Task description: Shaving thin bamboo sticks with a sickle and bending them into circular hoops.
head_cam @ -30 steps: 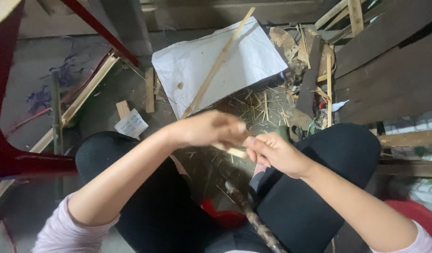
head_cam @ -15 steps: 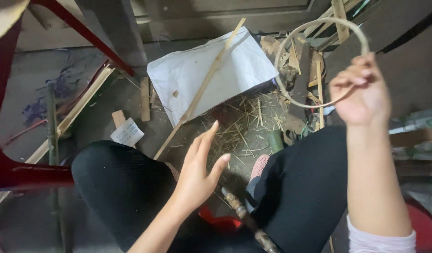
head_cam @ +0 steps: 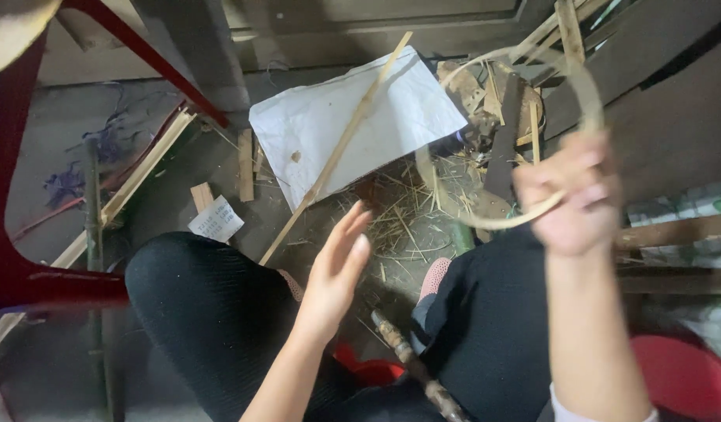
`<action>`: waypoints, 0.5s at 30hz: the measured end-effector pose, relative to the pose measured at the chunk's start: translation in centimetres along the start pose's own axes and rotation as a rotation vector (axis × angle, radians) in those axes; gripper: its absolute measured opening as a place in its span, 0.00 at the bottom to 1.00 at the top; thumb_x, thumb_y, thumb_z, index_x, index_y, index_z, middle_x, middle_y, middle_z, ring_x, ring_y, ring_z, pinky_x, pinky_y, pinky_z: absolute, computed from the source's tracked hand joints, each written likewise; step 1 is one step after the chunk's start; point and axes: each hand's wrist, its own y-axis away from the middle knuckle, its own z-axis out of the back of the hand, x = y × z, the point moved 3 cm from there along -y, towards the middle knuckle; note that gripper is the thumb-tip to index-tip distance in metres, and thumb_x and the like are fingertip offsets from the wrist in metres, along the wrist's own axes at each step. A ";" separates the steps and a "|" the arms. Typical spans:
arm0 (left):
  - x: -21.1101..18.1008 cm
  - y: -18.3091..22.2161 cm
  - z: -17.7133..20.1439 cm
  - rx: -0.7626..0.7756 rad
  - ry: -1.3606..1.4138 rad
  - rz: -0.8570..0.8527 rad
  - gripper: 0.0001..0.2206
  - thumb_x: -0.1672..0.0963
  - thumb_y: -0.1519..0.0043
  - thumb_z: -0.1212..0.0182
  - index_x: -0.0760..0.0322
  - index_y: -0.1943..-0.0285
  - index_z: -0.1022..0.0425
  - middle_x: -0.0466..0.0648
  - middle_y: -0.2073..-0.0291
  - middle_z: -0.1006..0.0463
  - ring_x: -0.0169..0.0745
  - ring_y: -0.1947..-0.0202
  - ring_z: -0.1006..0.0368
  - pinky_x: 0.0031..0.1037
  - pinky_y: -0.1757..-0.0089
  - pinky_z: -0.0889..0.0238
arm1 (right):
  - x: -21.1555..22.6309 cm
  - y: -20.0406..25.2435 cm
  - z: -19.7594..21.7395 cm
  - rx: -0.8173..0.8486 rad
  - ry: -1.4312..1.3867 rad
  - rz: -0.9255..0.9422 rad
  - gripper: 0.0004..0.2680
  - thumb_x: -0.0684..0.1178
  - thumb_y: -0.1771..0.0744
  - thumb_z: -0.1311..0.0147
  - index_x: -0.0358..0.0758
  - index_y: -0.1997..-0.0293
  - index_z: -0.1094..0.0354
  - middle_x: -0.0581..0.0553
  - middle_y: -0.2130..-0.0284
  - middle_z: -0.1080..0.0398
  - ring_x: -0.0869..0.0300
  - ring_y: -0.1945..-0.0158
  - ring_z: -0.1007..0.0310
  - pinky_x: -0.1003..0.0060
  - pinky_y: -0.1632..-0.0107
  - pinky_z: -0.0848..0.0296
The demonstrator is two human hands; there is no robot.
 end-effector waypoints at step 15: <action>3.1 -4.5 -0.5 -0.060 0.676 0.121 0.13 0.48 0.33 0.39 0.55 0.66 0.30 0.41 0.75 0.31 0.35 0.64 0.36 0.35 0.57 0.43 | -8.0 1.7 3.3 -0.165 -0.069 -0.086 0.12 0.50 0.25 0.63 0.49 0.67 0.38 0.64 0.89 0.42 0.74 0.84 0.47 0.69 0.54 0.43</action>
